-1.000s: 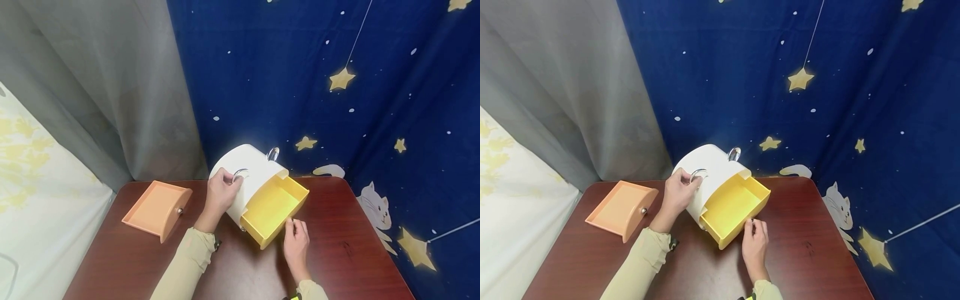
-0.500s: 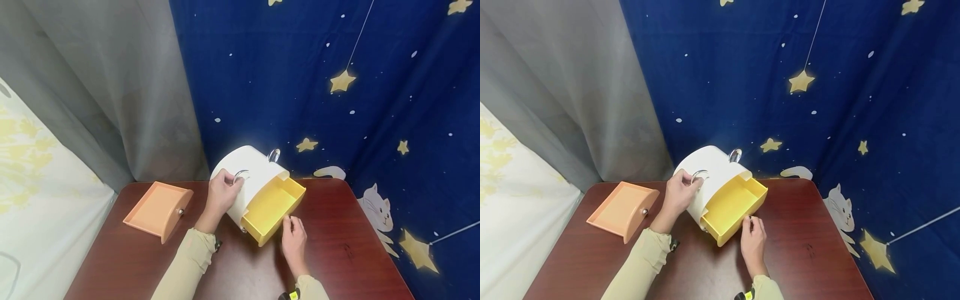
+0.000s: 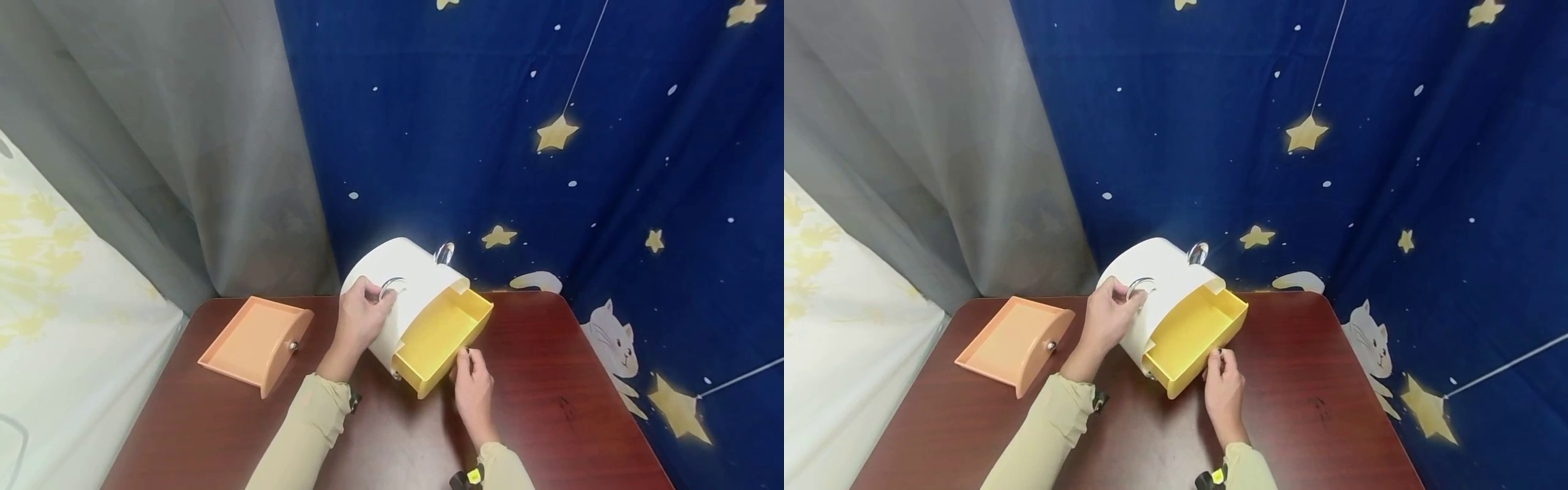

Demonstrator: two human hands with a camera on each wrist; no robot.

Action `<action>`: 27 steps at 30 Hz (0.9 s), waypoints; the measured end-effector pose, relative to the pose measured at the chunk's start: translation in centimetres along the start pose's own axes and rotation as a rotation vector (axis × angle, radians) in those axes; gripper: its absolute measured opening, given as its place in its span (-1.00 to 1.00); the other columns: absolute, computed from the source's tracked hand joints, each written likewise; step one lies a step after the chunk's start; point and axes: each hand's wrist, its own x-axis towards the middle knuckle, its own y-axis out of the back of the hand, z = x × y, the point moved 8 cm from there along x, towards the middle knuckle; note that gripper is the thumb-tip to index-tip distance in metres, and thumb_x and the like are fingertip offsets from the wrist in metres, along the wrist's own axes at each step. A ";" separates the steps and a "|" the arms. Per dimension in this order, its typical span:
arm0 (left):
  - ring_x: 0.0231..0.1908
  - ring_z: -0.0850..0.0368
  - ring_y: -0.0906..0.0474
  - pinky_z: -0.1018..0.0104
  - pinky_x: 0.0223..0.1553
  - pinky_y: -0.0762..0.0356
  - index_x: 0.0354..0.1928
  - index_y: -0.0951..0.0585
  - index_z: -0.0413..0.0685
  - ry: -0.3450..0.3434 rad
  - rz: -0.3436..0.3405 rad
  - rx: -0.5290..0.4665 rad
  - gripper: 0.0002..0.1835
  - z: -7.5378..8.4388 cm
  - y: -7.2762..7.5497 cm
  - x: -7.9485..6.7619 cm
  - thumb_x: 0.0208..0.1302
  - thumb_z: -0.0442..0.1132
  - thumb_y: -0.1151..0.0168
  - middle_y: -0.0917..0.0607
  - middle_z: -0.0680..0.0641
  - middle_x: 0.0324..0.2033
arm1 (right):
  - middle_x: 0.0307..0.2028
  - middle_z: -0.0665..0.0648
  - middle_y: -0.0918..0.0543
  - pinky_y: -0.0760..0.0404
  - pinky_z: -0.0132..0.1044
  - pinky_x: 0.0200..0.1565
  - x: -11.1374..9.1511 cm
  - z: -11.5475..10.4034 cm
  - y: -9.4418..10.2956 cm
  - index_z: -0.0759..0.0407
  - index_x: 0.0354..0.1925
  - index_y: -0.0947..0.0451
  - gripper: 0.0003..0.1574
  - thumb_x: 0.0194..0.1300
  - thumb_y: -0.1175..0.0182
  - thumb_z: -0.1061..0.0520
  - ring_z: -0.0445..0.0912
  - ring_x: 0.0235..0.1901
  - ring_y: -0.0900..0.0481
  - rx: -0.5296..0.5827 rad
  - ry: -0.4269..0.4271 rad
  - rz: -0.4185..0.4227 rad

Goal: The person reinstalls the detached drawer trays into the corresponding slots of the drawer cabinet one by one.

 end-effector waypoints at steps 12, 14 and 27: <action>-0.31 0.04 -0.63 0.28 -0.32 -0.62 -0.34 -0.58 -0.03 0.002 0.020 0.014 -0.72 -0.2 0.6 0.3 0.19 -0.02 -0.44 -0.73 -0.09 -0.39 | -0.65 0.00 -0.49 -0.43 -0.34 -0.42 0.2 -0.4 -0.9 0.10 -0.31 -0.47 -0.51 0.58 0.02 -0.23 -0.21 -0.59 -0.48 0.002 0.014 -0.013; -0.32 0.05 -0.63 0.30 -0.34 -0.61 -0.35 -0.58 -0.03 0.005 0.016 0.008 -0.72 -0.2 0.6 0.3 0.20 -0.02 -0.44 -0.73 -0.09 -0.40 | -0.65 -0.02 -0.49 -0.43 -0.33 -0.42 0.3 -0.4 -1.2 0.06 -0.31 -0.47 -0.53 0.57 0.02 -0.24 -0.19 -0.59 -0.49 -0.001 0.009 -0.020; -0.31 0.05 -0.62 0.30 -0.32 -0.59 -0.36 -0.58 -0.03 0.000 0.016 -0.018 -0.73 -0.4 0.4 0.3 0.19 -0.03 -0.45 -0.73 -0.08 -0.40 | -0.69 -0.02 -0.47 -0.42 -0.31 -0.46 0.7 -1.4 -2.6 -0.01 -0.37 -0.42 -0.55 0.56 0.00 -0.25 -0.15 -0.63 -0.48 0.011 0.052 -0.087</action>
